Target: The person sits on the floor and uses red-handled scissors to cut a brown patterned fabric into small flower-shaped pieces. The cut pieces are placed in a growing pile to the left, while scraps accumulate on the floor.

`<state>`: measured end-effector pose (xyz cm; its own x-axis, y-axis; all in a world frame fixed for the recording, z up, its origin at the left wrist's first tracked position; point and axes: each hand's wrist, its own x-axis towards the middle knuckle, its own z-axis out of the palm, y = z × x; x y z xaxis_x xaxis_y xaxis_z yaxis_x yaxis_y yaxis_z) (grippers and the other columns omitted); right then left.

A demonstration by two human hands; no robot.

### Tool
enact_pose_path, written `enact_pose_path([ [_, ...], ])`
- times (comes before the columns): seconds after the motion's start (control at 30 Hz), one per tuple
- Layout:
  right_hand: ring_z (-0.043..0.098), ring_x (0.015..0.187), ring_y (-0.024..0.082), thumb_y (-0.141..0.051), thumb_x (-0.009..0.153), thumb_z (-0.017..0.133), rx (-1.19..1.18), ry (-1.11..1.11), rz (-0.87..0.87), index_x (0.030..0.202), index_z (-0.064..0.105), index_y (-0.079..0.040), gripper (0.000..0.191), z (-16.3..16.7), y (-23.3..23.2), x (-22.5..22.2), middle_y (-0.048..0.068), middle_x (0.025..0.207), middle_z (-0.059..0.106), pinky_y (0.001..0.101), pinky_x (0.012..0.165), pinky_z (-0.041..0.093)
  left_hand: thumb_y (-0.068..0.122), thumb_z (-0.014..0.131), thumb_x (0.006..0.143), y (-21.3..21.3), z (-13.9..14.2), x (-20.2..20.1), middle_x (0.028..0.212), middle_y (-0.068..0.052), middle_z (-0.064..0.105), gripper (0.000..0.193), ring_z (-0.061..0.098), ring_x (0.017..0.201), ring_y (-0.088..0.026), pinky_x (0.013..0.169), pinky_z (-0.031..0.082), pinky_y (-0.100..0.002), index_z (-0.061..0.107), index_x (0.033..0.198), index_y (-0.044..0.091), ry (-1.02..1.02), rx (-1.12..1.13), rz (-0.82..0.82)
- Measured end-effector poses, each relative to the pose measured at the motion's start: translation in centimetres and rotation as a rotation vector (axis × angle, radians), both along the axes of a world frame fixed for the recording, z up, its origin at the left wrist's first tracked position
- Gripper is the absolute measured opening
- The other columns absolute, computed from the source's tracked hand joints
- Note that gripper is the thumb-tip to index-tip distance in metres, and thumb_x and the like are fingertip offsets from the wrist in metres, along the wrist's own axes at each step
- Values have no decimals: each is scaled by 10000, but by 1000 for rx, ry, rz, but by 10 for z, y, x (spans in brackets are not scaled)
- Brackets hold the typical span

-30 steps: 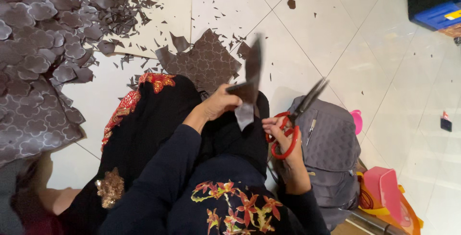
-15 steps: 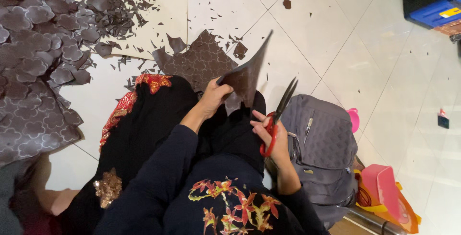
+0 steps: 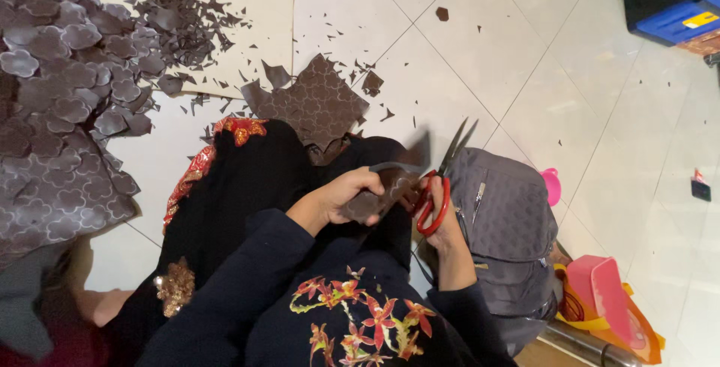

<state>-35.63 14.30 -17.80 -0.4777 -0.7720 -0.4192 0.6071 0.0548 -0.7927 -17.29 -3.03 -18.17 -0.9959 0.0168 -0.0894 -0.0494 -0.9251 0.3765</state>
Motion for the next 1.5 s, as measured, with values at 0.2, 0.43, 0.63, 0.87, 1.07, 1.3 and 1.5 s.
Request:
enact_pose_path([
  [0.2,652,1094,247,-315,998,667,8,-24,-22,1156,630,-96,272,-11,8,1,74,1154,685,455,985,514,120,634,980,13,-38,-8,714,-56,606,159,559,544,-168,472,427,-301,626,905,-20,-44,-7,-13],
  [0.43,648,1152,249,-361,971,710,-203,88,24,1080,610,-108,293,31,-6,-4,94,1188,684,438,1010,512,206,484,873,26,14,3,688,-178,675,326,652,550,-272,514,540,-362,675,981,-35,-37,161,-139],
  [0.63,652,1004,214,-300,963,718,-153,88,139,1064,617,-76,266,36,-1,-3,97,1079,676,368,868,526,225,531,928,29,23,11,654,-130,642,296,603,487,-220,456,490,-323,647,969,-45,3,178,-166],
  [0.87,511,768,74,-36,899,801,242,718,-362,975,561,-106,261,0,9,-48,-43,850,535,242,680,432,141,730,925,0,-20,19,803,-34,617,407,567,631,-107,532,459,-259,523,1270,79,-368,-601,466],
  [1.07,615,847,61,-78,932,750,317,860,-238,1055,646,-72,161,-4,16,-36,-4,963,679,221,732,492,14,760,835,-7,-44,23,893,-59,649,550,646,749,-144,682,529,-307,466,1295,73,-581,-1133,638],
  [1.3,626,768,67,-291,988,647,295,601,388,1074,625,-21,284,27,30,-22,-2,892,660,229,678,512,-55,676,858,-20,-47,18,1000,-66,694,580,594,790,-133,707,502,-281,453,1374,86,-523,-965,641],
  [1.5,536,589,65,-484,966,621,402,561,799,1042,671,-39,454,37,24,-2,-21,704,544,224,527,428,-91,640,844,-27,-44,12,1081,-50,681,703,619,899,-95,768,513,-243,400,1475,105,-440,-700,589],
])
